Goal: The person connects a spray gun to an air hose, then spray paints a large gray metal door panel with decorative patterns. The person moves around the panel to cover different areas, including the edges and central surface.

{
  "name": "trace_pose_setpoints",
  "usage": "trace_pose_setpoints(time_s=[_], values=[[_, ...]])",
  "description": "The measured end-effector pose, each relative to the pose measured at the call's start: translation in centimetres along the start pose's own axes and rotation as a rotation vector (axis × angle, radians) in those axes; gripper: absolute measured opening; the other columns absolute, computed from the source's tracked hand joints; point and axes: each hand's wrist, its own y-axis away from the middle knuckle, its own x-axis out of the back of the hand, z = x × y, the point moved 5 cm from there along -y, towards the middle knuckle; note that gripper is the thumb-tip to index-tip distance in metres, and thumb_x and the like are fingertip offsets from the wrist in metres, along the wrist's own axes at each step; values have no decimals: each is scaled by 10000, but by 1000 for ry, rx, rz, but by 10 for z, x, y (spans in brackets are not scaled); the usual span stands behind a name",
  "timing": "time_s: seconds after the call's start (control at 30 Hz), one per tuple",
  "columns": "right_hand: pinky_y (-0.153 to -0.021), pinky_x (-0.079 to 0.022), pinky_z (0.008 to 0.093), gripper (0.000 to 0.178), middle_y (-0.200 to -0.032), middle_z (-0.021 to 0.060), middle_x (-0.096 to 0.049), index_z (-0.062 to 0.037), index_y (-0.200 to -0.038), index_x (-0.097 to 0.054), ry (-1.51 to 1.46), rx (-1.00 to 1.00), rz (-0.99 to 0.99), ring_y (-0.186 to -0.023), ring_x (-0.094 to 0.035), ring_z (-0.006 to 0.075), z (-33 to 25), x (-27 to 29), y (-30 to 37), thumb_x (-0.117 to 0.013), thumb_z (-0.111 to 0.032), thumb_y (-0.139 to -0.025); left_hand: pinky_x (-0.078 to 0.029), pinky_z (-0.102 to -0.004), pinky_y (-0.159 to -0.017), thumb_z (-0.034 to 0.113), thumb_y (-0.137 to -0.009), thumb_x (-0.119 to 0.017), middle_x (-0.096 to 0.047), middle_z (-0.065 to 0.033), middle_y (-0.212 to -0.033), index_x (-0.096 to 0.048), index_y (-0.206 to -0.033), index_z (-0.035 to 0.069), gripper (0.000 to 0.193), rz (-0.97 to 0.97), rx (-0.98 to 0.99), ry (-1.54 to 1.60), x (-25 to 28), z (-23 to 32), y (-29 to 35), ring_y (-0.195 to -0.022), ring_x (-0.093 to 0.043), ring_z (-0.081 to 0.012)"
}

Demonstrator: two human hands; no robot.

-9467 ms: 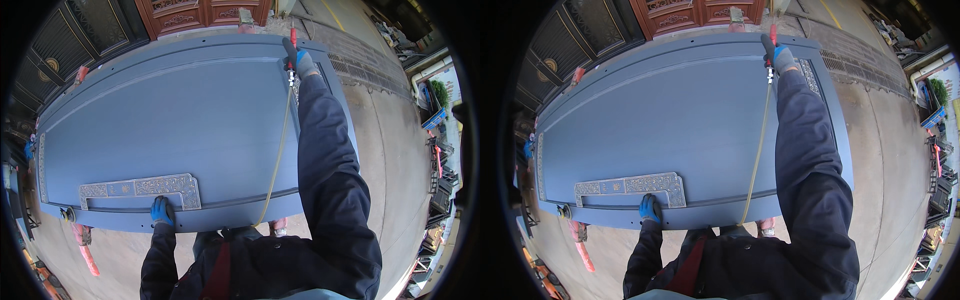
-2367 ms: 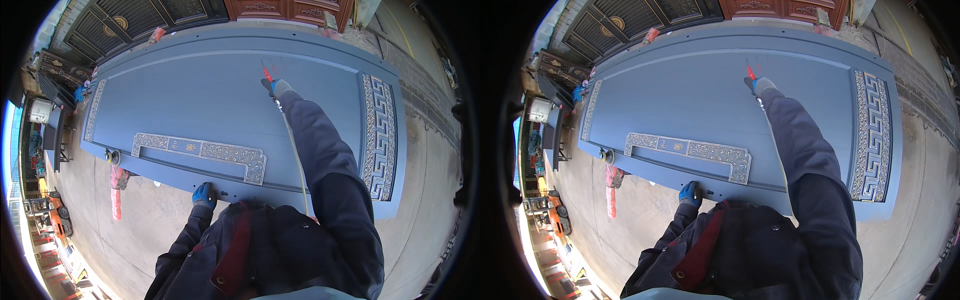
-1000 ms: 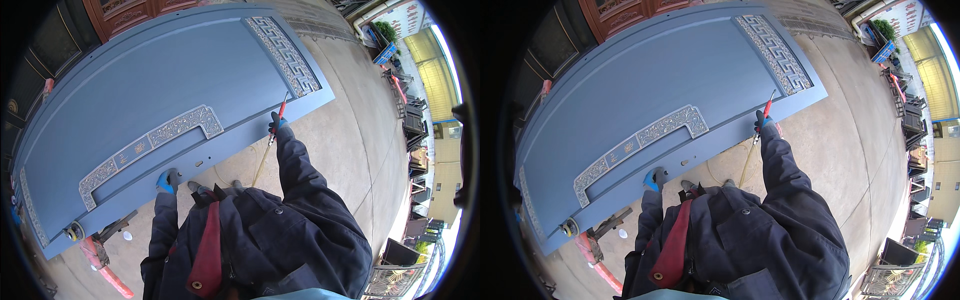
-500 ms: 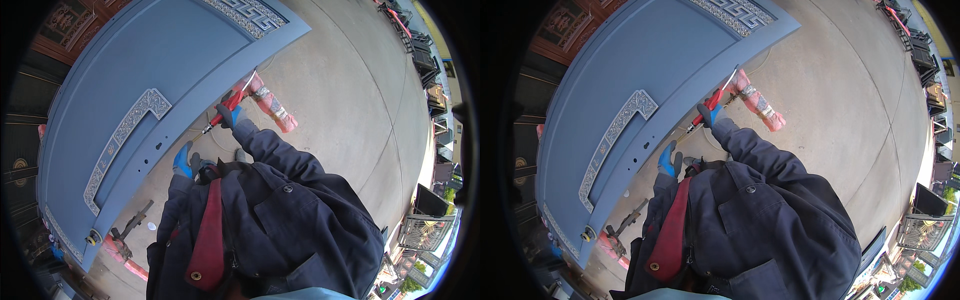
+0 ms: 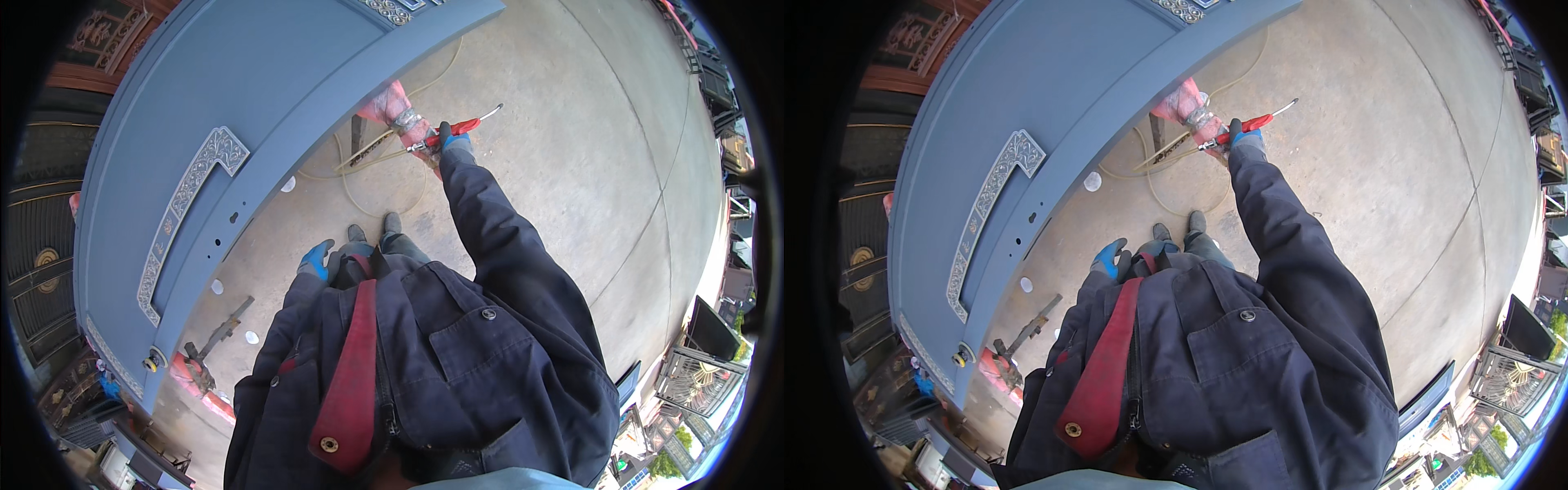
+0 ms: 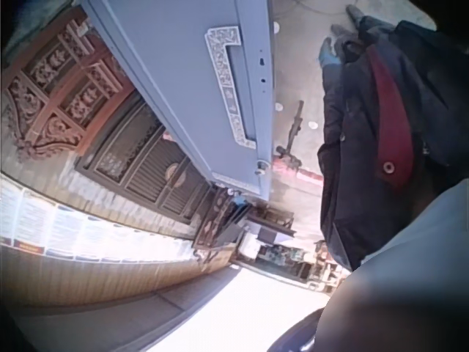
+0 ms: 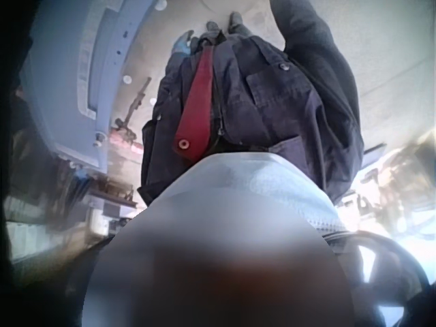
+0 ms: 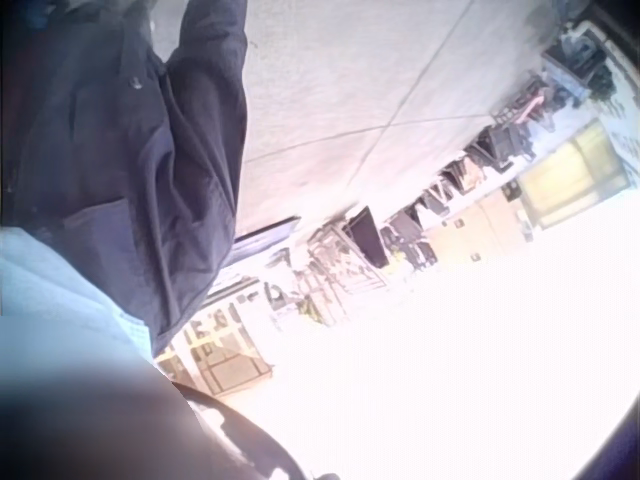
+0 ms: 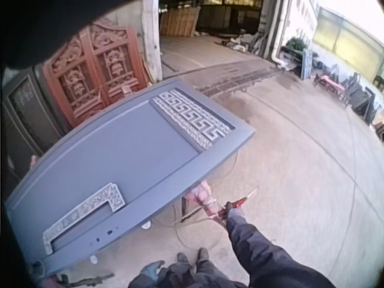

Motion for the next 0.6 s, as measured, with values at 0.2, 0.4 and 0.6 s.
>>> trace_pose_setpoints(time_s=[0.2,0.4,0.6], values=[[-920,-519,422,681,-1162,145,-757,-41,-1207,-742,237,-266,-218,-1047,-715,262,44,-13,-46,-633,-650,-922,-529,-423,-1018,329,-965,-656,-687,-211,-1294,-627,-1356,31,492,-19,-22,-19,3,-4,-7,-1183,-683,-321],[-906,-531,430,665,-1167,168,-755,-17,-1254,-715,5,-74,-227,-1078,-716,300,57,-12,-35,-695,-580,-900,-543,-423,-996,327,-968,-655,-704,-206,-1267,-641,-1330,21,474,-51,-79,-20,-8,-26,-20,-1159,-695,-330],[-624,-546,347,597,-1058,76,-743,-133,-1335,-666,-141,-92,-288,-800,-722,222,52,36,44,-692,-562,-921,-557,-428,-976,313,-967,-655,-711,-220,-1239,-655,-1306,28,443,-112,-195,-81,-28,15,-50,-1123,-709,-344]])
